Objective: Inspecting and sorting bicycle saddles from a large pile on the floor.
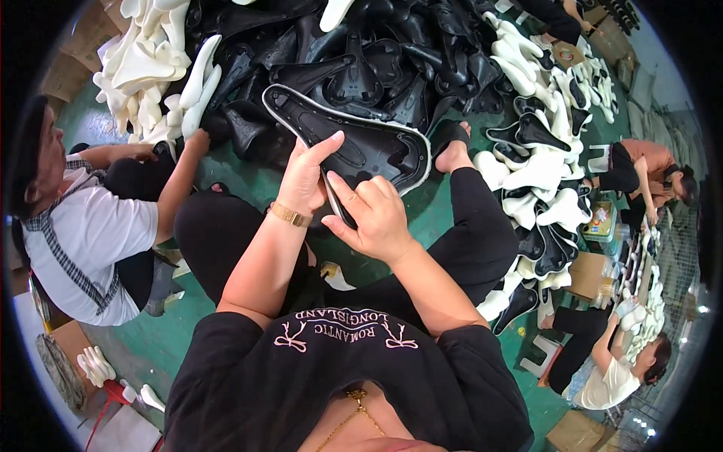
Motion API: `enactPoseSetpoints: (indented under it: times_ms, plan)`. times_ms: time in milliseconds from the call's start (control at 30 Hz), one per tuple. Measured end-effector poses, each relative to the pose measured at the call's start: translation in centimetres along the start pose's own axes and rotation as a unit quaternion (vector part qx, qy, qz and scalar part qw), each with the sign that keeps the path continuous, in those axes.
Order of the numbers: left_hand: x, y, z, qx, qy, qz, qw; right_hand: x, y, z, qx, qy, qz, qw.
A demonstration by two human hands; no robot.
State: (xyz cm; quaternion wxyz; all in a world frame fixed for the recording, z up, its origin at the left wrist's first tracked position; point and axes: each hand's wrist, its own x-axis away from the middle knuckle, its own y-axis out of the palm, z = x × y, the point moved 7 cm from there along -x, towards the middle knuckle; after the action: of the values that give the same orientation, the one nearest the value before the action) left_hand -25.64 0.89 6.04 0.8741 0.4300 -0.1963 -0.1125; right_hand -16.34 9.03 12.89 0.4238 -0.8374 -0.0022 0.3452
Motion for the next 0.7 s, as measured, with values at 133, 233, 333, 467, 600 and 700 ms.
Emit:
enactPoseSetpoints:
  times_ms: [133,233,333,467,600,700]
  plan:
    - [-0.1,0.0,0.0,-0.019,0.006,0.021,1.000,0.1,-0.1,0.3,-0.009,-0.007,-0.006,1.000]
    - [-0.3,-1.0,0.3,-0.037,0.031,0.021,0.999,0.0,0.0,0.9,-0.074,0.006,-0.053,0.996]
    - [-0.9,-1.2,0.9,-0.027,0.052,0.041,0.997,1.4,-3.6,3.8,-0.056,0.067,0.094,0.992]
    - [-1.5,-1.9,1.5,-0.024,0.056,0.043,0.997,5.5,-1.8,10.6,-0.433,0.441,0.205,0.759]
    - [-0.8,-1.4,1.4,-0.043,0.059,0.049,0.996,5.9,4.3,8.0,-0.615,0.517,0.088,0.589]
    - [-0.7,-0.8,1.4,-0.082,0.106,0.014,0.991,6.0,5.4,7.8,-0.624,0.478,0.101,0.610]
